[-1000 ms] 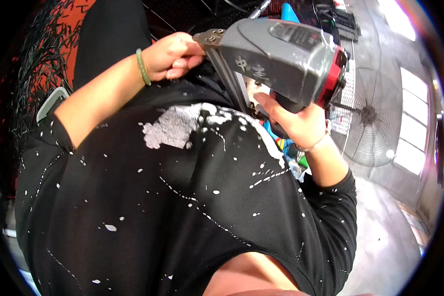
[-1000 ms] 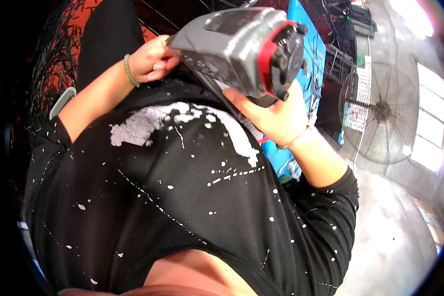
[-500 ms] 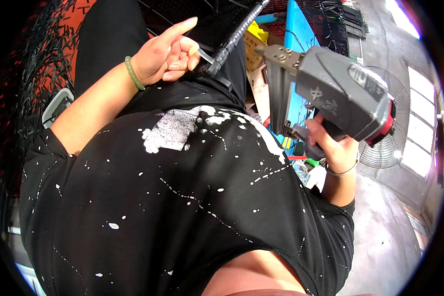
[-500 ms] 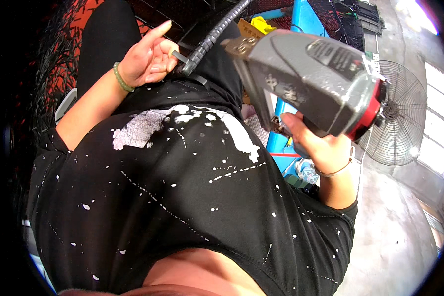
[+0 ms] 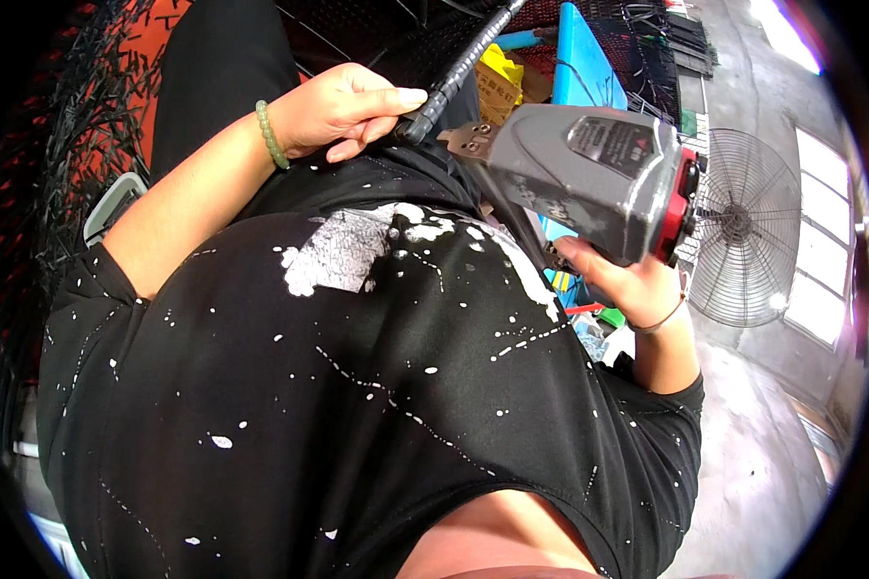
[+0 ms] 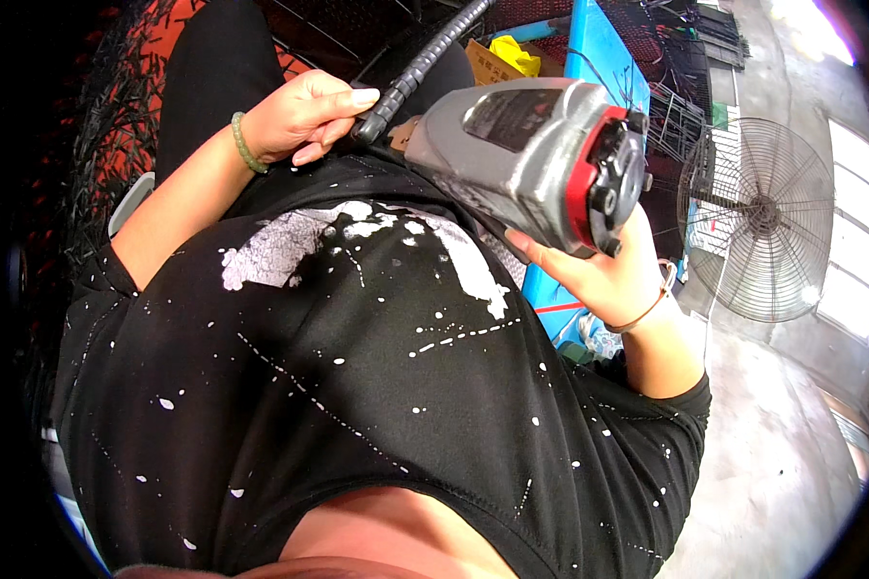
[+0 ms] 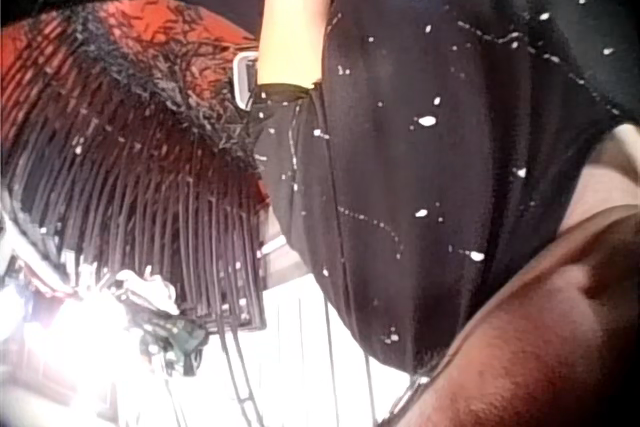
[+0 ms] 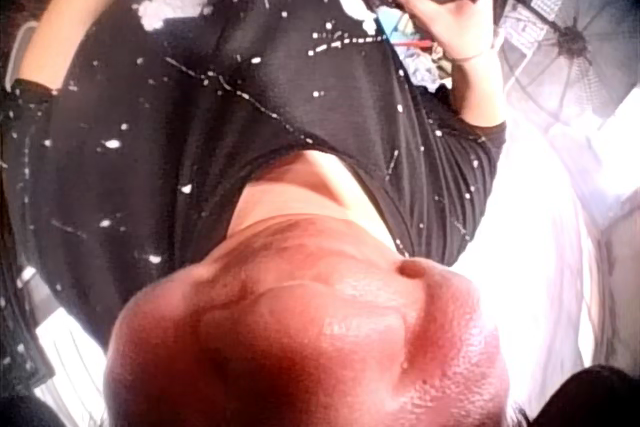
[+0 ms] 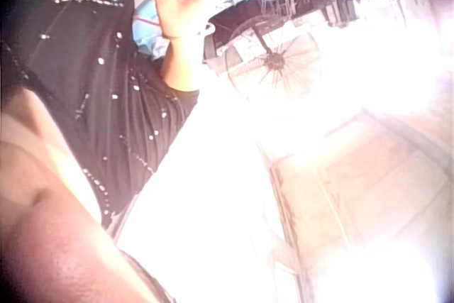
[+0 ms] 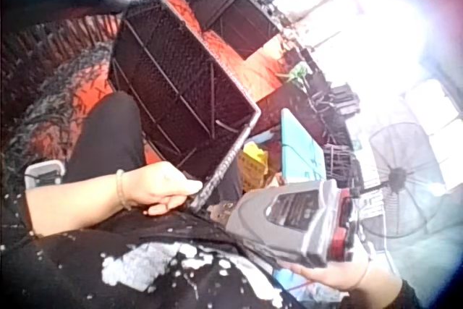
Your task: The person wraps a black plastic strip around the frame of a wicker chair. They use a pneumatic nail gun to secure the strip and pliers to trim the excess material. The process is repeated multiple times along the chair's frame.
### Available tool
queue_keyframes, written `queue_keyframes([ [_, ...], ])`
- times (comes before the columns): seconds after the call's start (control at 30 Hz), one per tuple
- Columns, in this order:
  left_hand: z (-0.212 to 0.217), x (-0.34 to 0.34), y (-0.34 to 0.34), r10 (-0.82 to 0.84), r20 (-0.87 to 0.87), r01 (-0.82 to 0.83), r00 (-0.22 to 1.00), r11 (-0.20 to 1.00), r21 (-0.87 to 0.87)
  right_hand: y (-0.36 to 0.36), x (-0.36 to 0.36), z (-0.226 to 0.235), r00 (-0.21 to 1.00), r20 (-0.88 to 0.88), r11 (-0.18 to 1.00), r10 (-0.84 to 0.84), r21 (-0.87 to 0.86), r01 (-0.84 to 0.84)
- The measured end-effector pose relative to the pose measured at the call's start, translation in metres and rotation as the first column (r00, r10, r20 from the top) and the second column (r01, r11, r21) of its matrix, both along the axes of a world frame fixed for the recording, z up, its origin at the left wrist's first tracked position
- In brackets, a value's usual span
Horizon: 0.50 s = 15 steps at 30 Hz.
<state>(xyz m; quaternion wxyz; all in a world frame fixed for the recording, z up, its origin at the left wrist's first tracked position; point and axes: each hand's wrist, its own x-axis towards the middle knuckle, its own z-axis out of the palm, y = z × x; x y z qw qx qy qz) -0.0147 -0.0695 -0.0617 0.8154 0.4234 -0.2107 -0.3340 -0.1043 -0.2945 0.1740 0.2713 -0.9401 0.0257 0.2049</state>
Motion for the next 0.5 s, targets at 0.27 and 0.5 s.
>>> queue_keyframes([
  [0.27,0.0038,0.0001,-0.0089,0.004,0.016,-0.004,1.000,1.000,0.001,0.0002,0.0068,0.0037,1.000,-0.009,0.997,0.020,-0.072,-0.021],
  [0.5,0.0037,0.0013,-0.0096,-0.014,-0.005,0.014,1.000,0.999,-0.035,0.0043,0.0089,0.0077,0.999,0.000,0.992,0.047,-0.121,-0.047],
])
